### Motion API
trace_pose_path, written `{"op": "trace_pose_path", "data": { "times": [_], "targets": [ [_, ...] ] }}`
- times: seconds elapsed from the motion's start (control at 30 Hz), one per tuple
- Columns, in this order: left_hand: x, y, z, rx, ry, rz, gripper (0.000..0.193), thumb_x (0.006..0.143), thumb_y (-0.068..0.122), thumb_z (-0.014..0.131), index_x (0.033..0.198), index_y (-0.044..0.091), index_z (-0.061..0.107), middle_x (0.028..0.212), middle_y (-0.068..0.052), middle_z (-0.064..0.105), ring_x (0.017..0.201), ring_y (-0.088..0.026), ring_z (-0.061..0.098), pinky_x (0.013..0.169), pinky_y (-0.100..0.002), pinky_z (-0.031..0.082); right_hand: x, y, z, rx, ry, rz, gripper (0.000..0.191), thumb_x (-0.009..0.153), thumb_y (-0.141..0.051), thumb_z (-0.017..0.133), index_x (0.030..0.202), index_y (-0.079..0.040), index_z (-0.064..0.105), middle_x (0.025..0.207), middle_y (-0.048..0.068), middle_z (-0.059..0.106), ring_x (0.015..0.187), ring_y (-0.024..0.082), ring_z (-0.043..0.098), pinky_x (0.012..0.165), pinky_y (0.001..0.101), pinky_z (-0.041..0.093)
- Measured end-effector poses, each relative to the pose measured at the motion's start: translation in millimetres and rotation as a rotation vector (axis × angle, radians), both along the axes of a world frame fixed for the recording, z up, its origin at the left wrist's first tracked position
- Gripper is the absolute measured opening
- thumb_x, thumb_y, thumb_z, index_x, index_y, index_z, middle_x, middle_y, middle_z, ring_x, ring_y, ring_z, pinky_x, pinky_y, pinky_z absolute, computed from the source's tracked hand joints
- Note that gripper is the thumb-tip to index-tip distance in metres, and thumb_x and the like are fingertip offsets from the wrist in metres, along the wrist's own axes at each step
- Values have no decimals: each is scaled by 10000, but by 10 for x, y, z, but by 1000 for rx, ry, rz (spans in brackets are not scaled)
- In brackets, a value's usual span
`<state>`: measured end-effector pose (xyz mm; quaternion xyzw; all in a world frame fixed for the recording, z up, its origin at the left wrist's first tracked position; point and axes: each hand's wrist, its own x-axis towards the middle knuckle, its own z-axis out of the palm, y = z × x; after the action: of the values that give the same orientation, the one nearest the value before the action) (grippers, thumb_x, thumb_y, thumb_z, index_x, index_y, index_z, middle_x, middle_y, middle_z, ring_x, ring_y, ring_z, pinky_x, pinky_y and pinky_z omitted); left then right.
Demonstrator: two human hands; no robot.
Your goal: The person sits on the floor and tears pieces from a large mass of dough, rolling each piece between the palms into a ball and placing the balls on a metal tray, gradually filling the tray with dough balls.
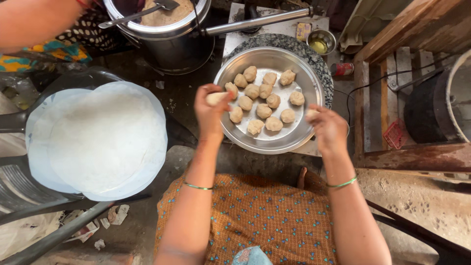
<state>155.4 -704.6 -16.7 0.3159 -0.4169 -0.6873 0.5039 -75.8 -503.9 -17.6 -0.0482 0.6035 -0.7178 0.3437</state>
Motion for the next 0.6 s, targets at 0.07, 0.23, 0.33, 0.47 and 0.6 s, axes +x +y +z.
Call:
{"op": "trace_pose_path", "data": {
  "times": [0.07,0.23,0.33,0.47,0.6],
  "targets": [
    [78,-67,71,43,25,20,252,841,-37,815,991,53,633,854,-34,668,647,-128,606,564,-240,484,-215,90,-47,-57,-19,-77,249,893,75,555,1111,131,660,1030,150,743,867,209,714,831,319,617],
    [3,6,73,116,33,-93,164,841,-29,742,999,13,758,904,-64,756,749,-126,723,668,-239,587,-435,168,-274,-71,67,-72,219,913,103,670,1131,98,640,987,138,700,852,200,686,806,306,570],
    [-55,40,4,115,-11,-123,97,841,-26,763,934,1,750,903,-71,755,743,-131,746,621,-236,572,-374,143,-328,-77,79,-11,177,962,56,665,1132,101,653,1007,122,707,837,188,678,781,292,576],
    [-80,48,-112,215,1,-111,159,840,47,845,869,45,688,756,-40,641,571,-104,566,465,-221,366,-218,28,-291,77,162,64,168,961,-7,621,1103,54,688,1000,114,745,841,183,735,753,264,618],
    [-104,25,-230,377,70,-128,289,889,285,811,832,88,607,664,3,524,522,-102,513,432,-224,308,-5,-188,-305,215,374,139,153,949,-53,691,1071,15,754,986,117,760,786,157,692,683,272,578]
  ]
}}
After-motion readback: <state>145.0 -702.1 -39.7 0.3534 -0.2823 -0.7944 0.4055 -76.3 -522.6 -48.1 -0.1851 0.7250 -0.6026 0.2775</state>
